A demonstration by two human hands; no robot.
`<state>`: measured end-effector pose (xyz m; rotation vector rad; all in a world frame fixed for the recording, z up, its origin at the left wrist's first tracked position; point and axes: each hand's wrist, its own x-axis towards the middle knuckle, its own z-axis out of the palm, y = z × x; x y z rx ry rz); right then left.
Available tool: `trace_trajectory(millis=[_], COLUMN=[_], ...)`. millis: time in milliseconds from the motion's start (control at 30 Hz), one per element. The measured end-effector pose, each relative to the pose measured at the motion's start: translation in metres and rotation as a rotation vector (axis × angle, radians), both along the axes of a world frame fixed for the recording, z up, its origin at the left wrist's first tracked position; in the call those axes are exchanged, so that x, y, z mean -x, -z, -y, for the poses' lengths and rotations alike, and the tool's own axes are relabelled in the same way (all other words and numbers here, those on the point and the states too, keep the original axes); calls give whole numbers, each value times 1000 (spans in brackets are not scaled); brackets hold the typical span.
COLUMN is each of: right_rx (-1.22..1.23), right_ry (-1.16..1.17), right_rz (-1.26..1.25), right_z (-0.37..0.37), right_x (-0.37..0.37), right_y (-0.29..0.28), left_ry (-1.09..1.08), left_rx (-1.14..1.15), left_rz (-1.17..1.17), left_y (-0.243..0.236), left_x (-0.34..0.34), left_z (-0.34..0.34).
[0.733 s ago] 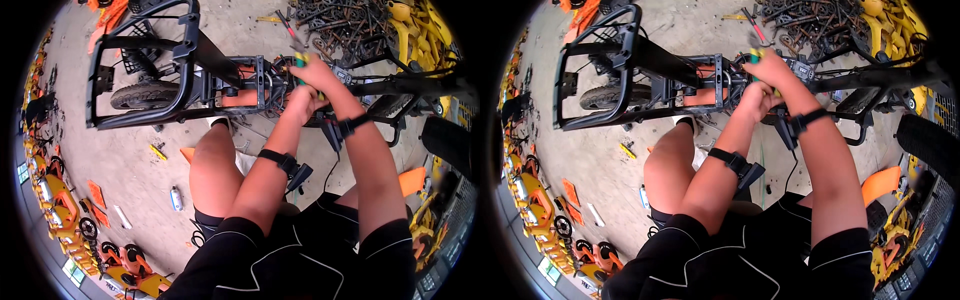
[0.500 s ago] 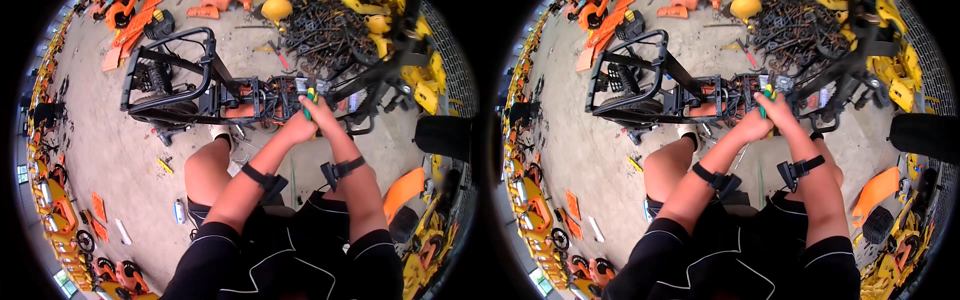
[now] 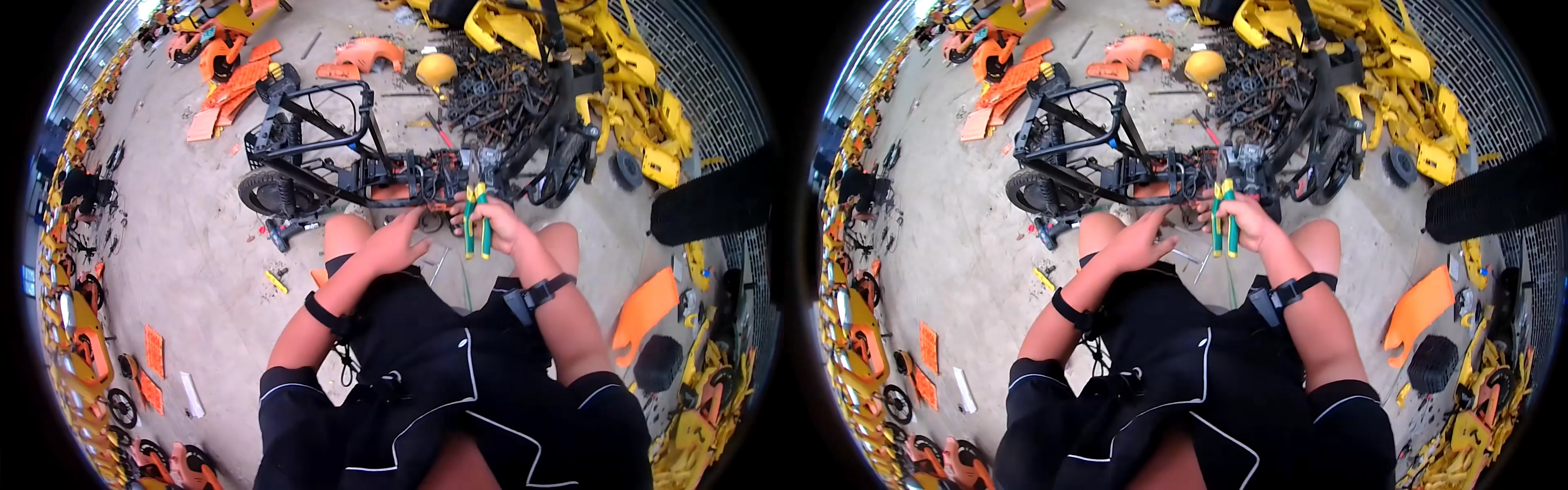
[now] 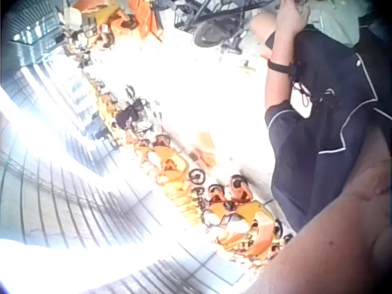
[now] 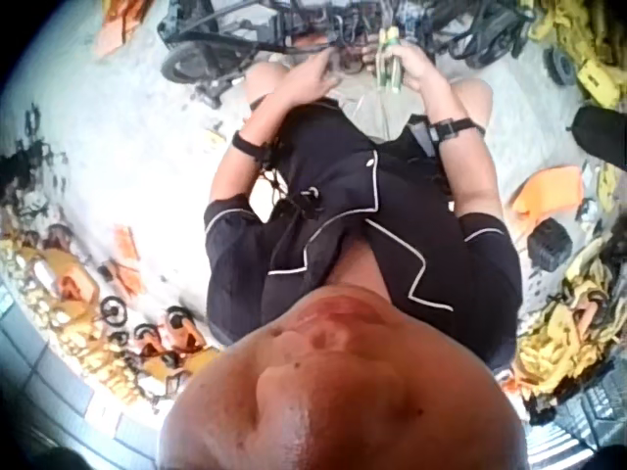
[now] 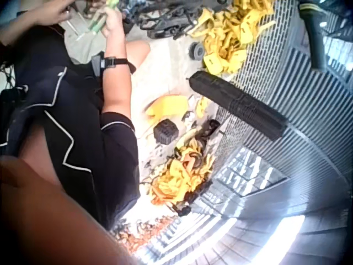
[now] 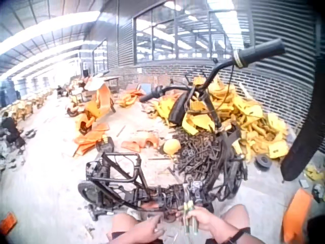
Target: The person uses pliers and a hammer to work on the internal wiring and frame of an electric scooter, pulling on cables and striking a component with the tool.
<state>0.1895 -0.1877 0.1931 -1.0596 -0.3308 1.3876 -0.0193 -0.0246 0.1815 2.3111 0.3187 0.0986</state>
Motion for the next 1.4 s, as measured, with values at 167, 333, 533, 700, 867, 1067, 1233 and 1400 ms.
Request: trace_trajectory(millis=[167, 333, 533, 700, 867, 1067, 1233, 1400], right_rx=[162, 550, 475, 576, 539, 580, 558, 582], right_ry=[64, 299, -24, -66, 11, -54, -93, -98], right_rz=[-137, -134, -62, 84, 160, 256, 196, 259], right_z=[9, -9, -18, -13, -12, -13, -14, -20], right_x=[-8, 19, 32, 38, 36, 37, 35, 35], right_y=[89, 169, 171, 183, 210, 214, 207, 207], left_ry=[-59, -205, -256, -297, -294, -345, -273, -203], left_rx=[-44, 148, 456, 535, 551, 595, 48, -227], left_rz=[1, 108, 159, 179, 154, 296, 135, -85], left_y=[46, 56, 63, 69, 67, 64, 61, 53], left_x=[14, 17, 15, 14, 12, 16, 15, 15], left_z=[-10, -3, 4, 12, 19, 26, 32, 39])
